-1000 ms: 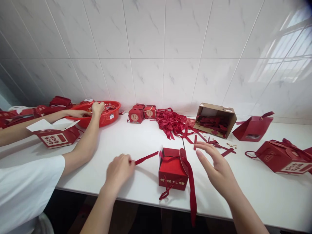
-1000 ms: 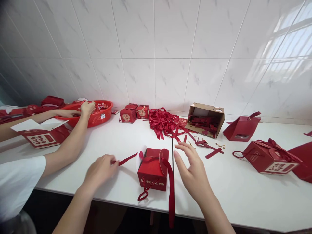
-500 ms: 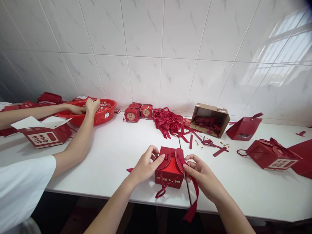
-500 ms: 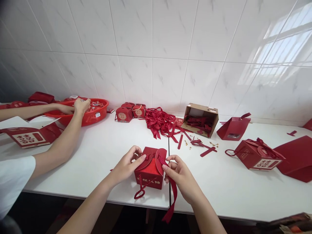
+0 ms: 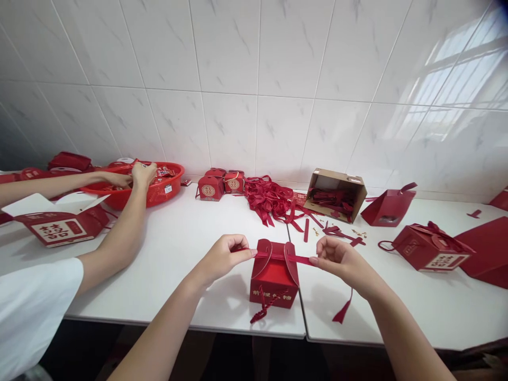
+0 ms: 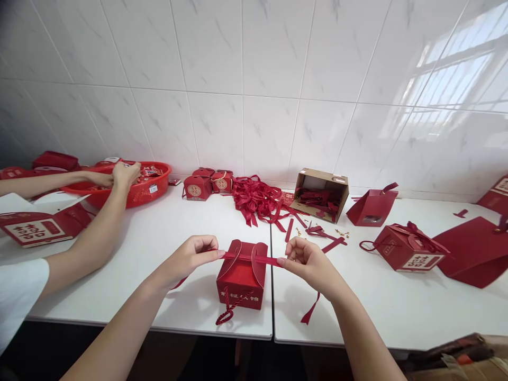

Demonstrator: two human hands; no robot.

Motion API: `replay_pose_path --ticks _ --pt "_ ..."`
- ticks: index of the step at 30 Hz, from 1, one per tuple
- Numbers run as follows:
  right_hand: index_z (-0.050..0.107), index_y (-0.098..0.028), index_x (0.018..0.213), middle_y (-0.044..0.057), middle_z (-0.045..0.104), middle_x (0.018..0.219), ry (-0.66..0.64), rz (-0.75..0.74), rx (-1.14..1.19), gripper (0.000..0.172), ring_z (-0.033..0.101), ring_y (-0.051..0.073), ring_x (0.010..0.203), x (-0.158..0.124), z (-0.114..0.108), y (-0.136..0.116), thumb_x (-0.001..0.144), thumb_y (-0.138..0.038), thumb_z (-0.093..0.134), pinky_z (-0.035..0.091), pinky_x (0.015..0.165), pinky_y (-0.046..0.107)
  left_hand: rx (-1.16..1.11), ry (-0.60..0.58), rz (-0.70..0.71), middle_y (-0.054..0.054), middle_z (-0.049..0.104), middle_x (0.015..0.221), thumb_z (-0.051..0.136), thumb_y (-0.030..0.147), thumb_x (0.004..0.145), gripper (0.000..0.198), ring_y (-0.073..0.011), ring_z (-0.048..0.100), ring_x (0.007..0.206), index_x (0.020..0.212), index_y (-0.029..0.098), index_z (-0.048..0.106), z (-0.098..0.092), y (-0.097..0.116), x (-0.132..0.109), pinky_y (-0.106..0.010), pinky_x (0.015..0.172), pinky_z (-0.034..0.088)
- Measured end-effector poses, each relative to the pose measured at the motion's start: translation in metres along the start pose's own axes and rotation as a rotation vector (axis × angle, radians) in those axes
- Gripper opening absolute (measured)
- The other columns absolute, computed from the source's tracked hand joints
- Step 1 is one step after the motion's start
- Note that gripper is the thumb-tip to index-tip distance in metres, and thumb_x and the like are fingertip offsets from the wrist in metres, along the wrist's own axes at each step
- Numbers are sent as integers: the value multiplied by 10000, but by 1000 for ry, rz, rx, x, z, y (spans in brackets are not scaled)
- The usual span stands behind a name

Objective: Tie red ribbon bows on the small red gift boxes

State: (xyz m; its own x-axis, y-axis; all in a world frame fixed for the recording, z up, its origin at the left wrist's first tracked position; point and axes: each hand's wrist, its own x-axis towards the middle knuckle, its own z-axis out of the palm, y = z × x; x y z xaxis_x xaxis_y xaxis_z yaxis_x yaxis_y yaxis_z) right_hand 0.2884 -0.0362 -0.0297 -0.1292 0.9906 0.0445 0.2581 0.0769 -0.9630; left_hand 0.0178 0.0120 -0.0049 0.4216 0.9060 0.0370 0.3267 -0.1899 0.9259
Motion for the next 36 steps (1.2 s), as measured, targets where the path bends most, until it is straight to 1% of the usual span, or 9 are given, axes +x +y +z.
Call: replay_pose_path --ticks 7,11,15,20,23,26,29,32,36 --pt "322 -207 715 -78 352 574 -65 51 19 406 268 71 534 0 4 18 740 -448 648 217 505 221 -159 -128 -250 64 261 554 556 399 720 336 -95 217 523 557 184 355 6 -18 -1 -234 490 160" --pt "311 -209 706 -79 325 578 -86 50 14 411 270 74 536 0 5 22 741 -452 640 220 506 218 -180 -150 -209 62 274 591 545 404 747 306 -92 231 529 600 181 396 9 -22 -12 -219 494 183" --pt "350 -205 653 -59 355 573 28 30 -205 382 345 96 536 -2 5 28 767 -489 579 294 519 230 -120 34 -132 49 394 661 532 404 767 230 -98 353 563 695 196 465 12 -24 -21 -210 539 302" --pt "535 -198 664 44 570 776 357 2 -531 346 520 184 734 -23 4 30 799 -515 506 409 654 291 111 296 -47 0 509 789 477 444 815 270 -157 508 740 703 209 547 11 -28 -45 -248 694 393" --pt "597 -190 656 30 557 652 176 56 -500 408 484 160 625 -39 13 23 841 -517 438 374 578 270 261 133 -96 -20 540 773 438 469 843 336 -172 530 702 758 235 662 15 -32 -63 -253 648 388" --pt "611 -179 653 2 500 560 -55 48 -420 443 412 129 539 -44 32 21 877 -489 387 327 525 258 353 102 -150 -31 605 798 476 472 827 338 -207 565 739 1060 314 663 22 -40 -71 -270 648 382" --pt "642 -187 900 -15 515 588 6 107 -188 357 412 116 510 -43 50 29 864 -479 440 335 499 247 212 158 -216 -13 611 725 523 467 807 531 -202 572 691 1312 314 471 25 -48 -70 -280 641 399" --pt "530 -234 1167 12 621 861 167 249 386 414 470 88 501 -38 60 40 822 -461 547 367 444 222 -251 211 -229 -26 629 874 565 416 805 676 -153 574 660 1410 291 293 25 -51 -62 -262 600 442" --pt "577 -192 999 41 618 1025 181 370 1257 192 572 61 629 -30 61 44 837 -295 581 490 546 183 -897 245 -200 -93 615 1103 548 284 849 587 -165 634 796 1387 291 313 25 -51 -48 -247 587 513"
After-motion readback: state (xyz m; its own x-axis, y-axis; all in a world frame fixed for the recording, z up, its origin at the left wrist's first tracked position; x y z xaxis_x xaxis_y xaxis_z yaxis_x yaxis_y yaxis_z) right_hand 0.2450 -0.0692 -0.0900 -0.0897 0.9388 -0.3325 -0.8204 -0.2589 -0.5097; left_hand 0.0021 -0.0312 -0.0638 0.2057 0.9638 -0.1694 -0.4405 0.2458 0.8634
